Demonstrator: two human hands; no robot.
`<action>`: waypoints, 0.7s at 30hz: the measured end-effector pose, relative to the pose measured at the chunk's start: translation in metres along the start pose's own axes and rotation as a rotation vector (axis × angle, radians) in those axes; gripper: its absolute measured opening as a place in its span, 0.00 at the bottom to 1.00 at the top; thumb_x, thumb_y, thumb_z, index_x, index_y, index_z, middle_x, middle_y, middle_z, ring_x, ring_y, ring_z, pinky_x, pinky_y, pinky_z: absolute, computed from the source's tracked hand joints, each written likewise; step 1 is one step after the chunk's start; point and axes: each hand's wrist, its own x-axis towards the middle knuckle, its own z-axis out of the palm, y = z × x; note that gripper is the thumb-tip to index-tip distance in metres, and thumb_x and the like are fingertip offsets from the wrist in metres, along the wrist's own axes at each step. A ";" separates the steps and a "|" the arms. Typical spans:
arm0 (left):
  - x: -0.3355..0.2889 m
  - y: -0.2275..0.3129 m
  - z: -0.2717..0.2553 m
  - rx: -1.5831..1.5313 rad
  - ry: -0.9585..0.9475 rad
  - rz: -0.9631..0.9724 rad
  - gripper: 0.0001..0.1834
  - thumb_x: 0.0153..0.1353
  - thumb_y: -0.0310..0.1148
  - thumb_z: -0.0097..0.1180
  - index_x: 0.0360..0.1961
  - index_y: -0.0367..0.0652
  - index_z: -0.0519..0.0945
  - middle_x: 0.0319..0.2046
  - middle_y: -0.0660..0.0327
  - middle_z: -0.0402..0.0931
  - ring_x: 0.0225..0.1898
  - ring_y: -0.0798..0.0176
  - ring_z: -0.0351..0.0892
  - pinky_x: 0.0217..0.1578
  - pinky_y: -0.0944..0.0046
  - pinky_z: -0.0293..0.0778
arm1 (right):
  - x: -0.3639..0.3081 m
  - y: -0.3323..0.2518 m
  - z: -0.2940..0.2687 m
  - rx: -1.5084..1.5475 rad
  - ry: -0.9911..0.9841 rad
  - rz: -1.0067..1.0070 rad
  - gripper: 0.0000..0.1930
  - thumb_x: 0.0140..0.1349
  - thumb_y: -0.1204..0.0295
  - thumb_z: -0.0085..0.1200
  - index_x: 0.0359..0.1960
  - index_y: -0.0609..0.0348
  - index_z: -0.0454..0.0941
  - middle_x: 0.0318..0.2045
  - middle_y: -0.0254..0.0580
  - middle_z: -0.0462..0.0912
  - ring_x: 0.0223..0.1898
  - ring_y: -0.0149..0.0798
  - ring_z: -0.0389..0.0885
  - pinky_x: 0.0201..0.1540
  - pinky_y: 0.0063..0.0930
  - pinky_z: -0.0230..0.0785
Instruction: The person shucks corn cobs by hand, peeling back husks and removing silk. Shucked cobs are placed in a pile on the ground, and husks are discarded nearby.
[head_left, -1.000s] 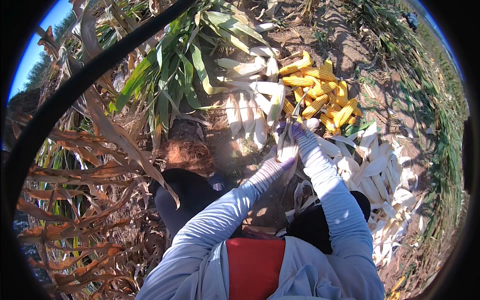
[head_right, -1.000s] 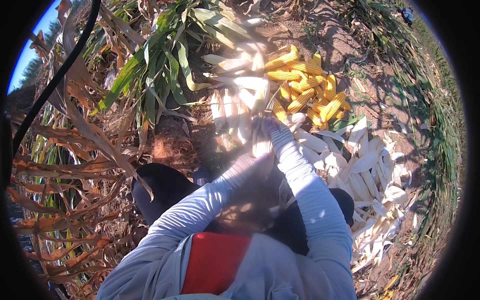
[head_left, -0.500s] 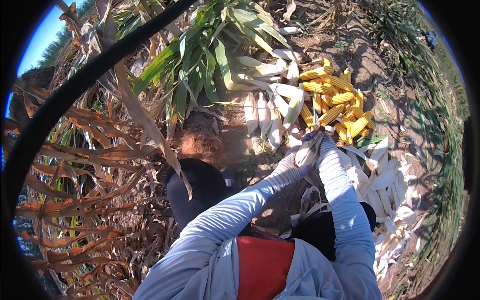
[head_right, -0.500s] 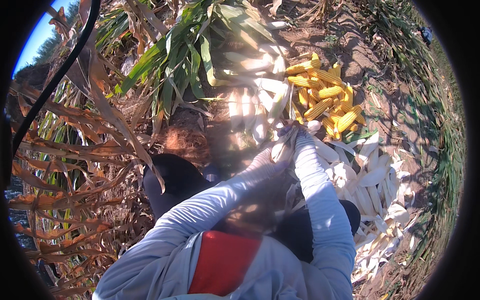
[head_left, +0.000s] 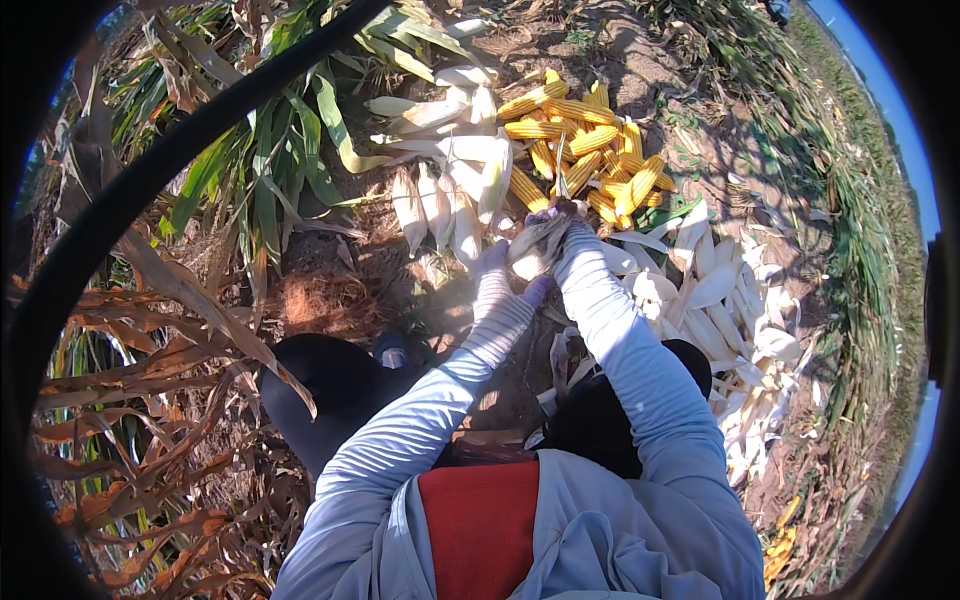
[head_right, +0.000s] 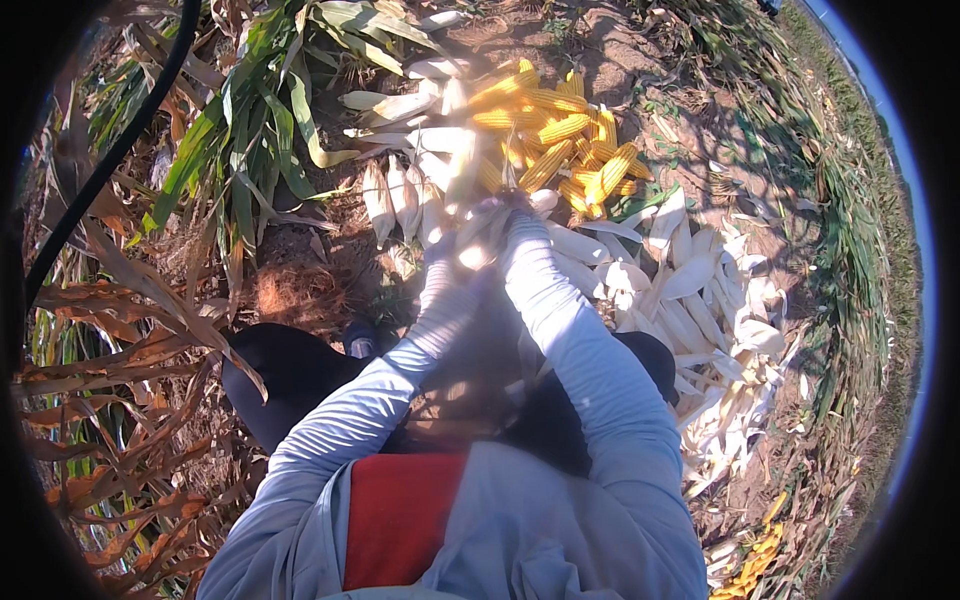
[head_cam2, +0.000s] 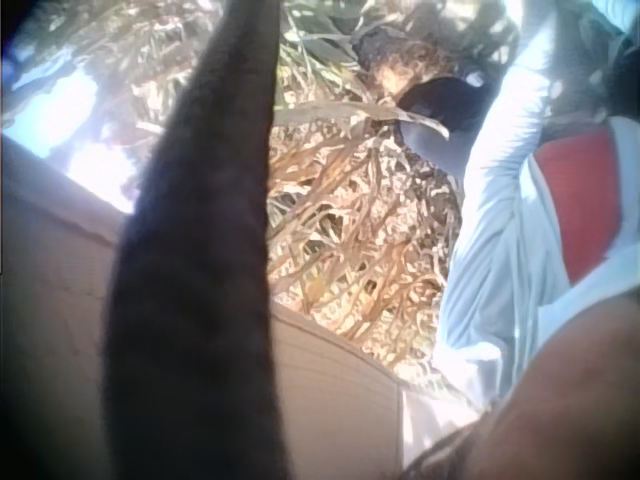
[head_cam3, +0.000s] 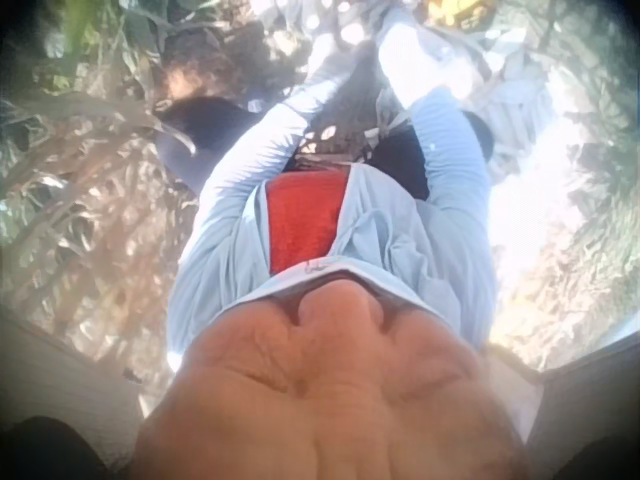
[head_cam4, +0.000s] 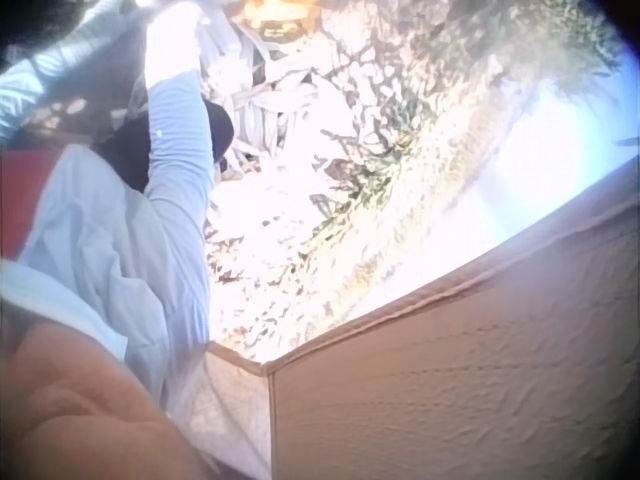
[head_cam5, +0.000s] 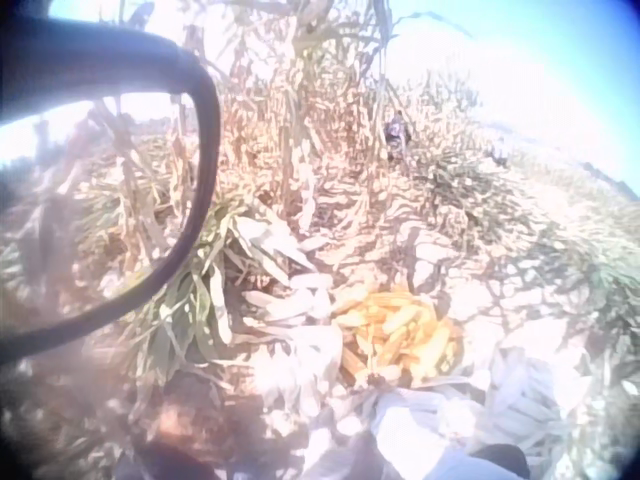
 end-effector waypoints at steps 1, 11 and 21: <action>0.001 0.001 -0.001 -0.066 -0.017 -0.056 0.41 0.40 0.36 0.67 0.54 0.34 0.60 0.47 0.47 0.65 0.49 0.51 0.66 0.51 0.59 0.63 | -0.009 0.007 0.008 -0.111 0.094 -0.136 0.12 0.63 0.61 0.40 0.30 0.55 0.70 0.27 0.36 0.74 0.33 0.40 0.74 0.42 0.32 0.68; 0.017 -0.043 -0.011 -0.651 -0.143 -0.165 0.35 0.56 0.51 0.50 0.57 0.38 0.57 0.47 0.54 0.65 0.46 0.59 0.66 0.46 0.64 0.63 | -0.037 0.014 0.064 0.190 0.107 -0.038 0.13 0.60 0.64 0.43 0.18 0.49 0.64 0.12 0.27 0.60 0.16 0.29 0.59 0.25 0.24 0.56; 0.041 -0.099 0.007 -0.227 -0.112 0.140 0.29 0.57 0.52 0.48 0.51 0.41 0.66 0.42 0.57 0.70 0.40 0.59 0.72 0.40 0.62 0.70 | -0.038 0.002 0.047 0.230 0.032 0.111 0.14 0.64 0.58 0.40 0.23 0.49 0.67 0.13 0.27 0.60 0.13 0.29 0.56 0.16 0.24 0.54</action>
